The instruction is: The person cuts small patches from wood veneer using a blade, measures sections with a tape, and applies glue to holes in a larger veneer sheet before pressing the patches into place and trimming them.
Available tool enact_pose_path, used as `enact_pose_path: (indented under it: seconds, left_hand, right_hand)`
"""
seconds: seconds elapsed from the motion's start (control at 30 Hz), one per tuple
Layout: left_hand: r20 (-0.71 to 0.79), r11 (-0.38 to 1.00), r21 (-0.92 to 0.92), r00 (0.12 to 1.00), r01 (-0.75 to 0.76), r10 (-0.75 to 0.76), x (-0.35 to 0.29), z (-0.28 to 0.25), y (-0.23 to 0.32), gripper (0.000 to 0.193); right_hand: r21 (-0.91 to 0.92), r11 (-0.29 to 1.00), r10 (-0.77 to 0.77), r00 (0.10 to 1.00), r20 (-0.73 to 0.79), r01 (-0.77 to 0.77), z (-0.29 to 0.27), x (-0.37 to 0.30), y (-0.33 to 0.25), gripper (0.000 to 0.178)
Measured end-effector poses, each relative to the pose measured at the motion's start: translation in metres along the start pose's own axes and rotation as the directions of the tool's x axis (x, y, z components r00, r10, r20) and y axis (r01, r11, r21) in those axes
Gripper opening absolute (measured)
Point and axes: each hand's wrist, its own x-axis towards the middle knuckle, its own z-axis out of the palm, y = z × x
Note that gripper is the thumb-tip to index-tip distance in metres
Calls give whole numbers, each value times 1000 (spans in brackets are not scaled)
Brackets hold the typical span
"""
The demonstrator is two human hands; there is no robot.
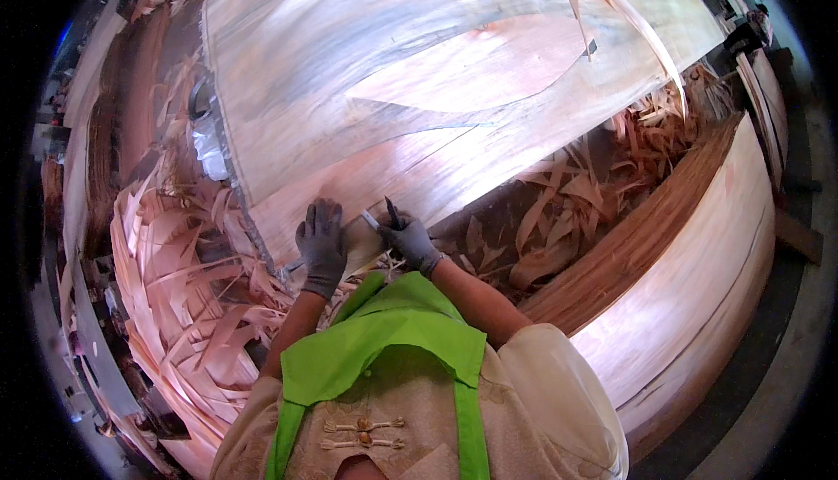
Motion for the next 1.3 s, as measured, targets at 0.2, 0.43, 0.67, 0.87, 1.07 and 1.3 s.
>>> enact_pose_path:
  seconds: [0.2, 0.43, 0.67, 0.87, 1.07, 1.3]
  left_hand:
    - [-56, 977, -135, 986, -164, 158, 15, 11, -10, 42]
    - [-188, 971, -186, 975, -151, 115, 23, 22, -1, 22]
    - [-46, 972, -225, 997, -67, 59, 21, 21, 1, 28]
    - [-177, 930, -347, 966, 118, -188, -41, -20, -18, 28]
    - [148, 451, -496, 584, 742, -799, -179, -4, -55, 25]
    - [55, 594, -428, 675, 681, -735, -133, -27, -50, 35]
  right_hand:
    - [43, 999, 5, 1000, 2, -5, 0, 4, 9, 18]
    - [69, 996, 47, 998, 30, -49, -1, -6, -12, 18]
    - [67, 998, 13, 1000, 25, -14, -1, -5, -7, 17]
    - [173, 985, -2, 1000, -7, 3, 6, 1, -2, 17]
    - [89, 985, 152, 988, -9, -150, 15, -19, -36, 12]
    - [-87, 987, 131, 991, -33, -133, 7, -10, -24, 15]
